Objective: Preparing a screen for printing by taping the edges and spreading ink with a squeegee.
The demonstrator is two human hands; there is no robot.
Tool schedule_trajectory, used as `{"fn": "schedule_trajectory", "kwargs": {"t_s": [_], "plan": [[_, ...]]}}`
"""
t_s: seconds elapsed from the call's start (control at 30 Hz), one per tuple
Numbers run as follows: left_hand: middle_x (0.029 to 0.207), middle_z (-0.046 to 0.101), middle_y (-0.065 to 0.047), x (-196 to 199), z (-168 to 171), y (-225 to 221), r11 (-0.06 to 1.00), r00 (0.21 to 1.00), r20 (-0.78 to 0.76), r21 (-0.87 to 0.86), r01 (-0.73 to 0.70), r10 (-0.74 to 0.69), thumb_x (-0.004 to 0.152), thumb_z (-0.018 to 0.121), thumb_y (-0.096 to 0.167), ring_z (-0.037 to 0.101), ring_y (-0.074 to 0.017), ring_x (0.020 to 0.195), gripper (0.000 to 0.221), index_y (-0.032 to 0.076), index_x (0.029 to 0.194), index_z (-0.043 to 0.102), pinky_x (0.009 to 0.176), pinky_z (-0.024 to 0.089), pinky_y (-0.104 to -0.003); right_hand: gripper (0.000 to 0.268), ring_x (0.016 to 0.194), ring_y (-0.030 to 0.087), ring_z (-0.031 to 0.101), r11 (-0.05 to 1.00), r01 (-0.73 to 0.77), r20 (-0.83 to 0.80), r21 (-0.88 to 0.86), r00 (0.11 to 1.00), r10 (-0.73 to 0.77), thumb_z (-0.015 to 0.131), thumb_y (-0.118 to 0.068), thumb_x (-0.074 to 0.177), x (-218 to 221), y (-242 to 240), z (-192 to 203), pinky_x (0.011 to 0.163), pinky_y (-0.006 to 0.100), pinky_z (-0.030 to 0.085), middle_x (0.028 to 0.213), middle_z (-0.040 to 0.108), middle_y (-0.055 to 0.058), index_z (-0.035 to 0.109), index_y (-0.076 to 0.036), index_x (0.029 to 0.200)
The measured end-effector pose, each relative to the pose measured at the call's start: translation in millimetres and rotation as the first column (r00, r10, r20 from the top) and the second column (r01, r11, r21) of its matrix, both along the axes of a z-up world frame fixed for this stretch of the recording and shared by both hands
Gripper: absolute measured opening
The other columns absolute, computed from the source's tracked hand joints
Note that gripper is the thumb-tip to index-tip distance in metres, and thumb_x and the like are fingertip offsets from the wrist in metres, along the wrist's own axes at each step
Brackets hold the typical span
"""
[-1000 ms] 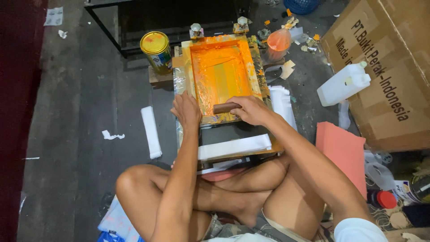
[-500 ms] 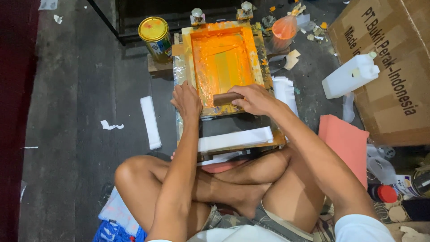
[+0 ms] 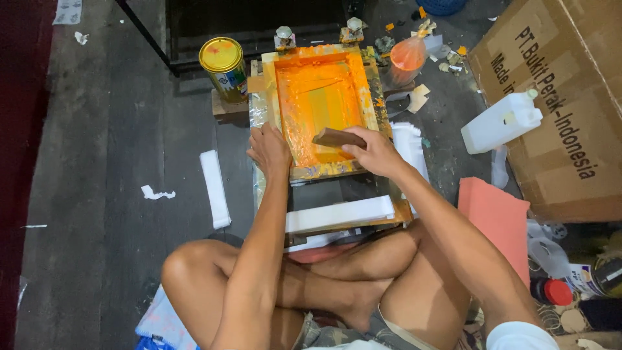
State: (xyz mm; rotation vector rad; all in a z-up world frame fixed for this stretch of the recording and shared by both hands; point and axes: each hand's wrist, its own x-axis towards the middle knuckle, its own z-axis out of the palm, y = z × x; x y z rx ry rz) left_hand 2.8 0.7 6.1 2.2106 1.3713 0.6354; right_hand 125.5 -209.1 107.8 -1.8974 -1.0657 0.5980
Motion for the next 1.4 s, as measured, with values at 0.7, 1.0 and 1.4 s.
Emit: {"fn": "schedule_trajectory", "kwargs": {"t_s": [0.7,1.0,1.4], "plan": [[0.112,0.054,-0.011,3.2,10.8,10.7,0.996,0.997,0.003,-0.059,0.071,-0.071,0.111,0.032,0.031,0.057,-0.033,0.109,0.039,0.009,0.126,0.06,0.09,0.042,-0.047,0.029,0.107,0.039,0.067,0.998,-0.026,0.268,0.064,0.963,0.008,0.065,0.008,0.092,37.3,76.4,-27.9,0.09,0.05,0.055,0.108,0.07,0.016,0.072,-0.008,0.115],[0.114,0.055,-0.013,0.1,6.1,9.1,0.996,0.994,0.07,-0.021,0.086,-0.084,0.11,0.035,0.031,0.056,-0.0354,0.11,0.04,0.006,0.129,0.06,0.092,0.043,-0.048,0.026,0.11,0.047,0.066,0.992,-0.113,0.155,-0.048,0.981,0.119,0.066,0.002,0.093,-18.5,16.0,9.6,0.091,0.055,0.054,0.11,0.071,0.024,0.071,-0.002,0.118],[0.114,0.056,-0.018,-8.9,-11.3,3.0,0.991,0.992,0.056,0.083,0.106,-0.111,0.105,0.042,0.023,0.056,-0.0406,0.107,0.04,0.005,0.137,0.057,0.09,0.048,-0.053,0.026,0.105,0.042,0.069,0.97,-0.172,0.071,-0.173,0.98,0.186,0.064,-0.008,0.098,-13.8,2.6,34.1,0.09,0.051,0.053,0.102,0.074,0.02,0.071,-0.01,0.123]]}}
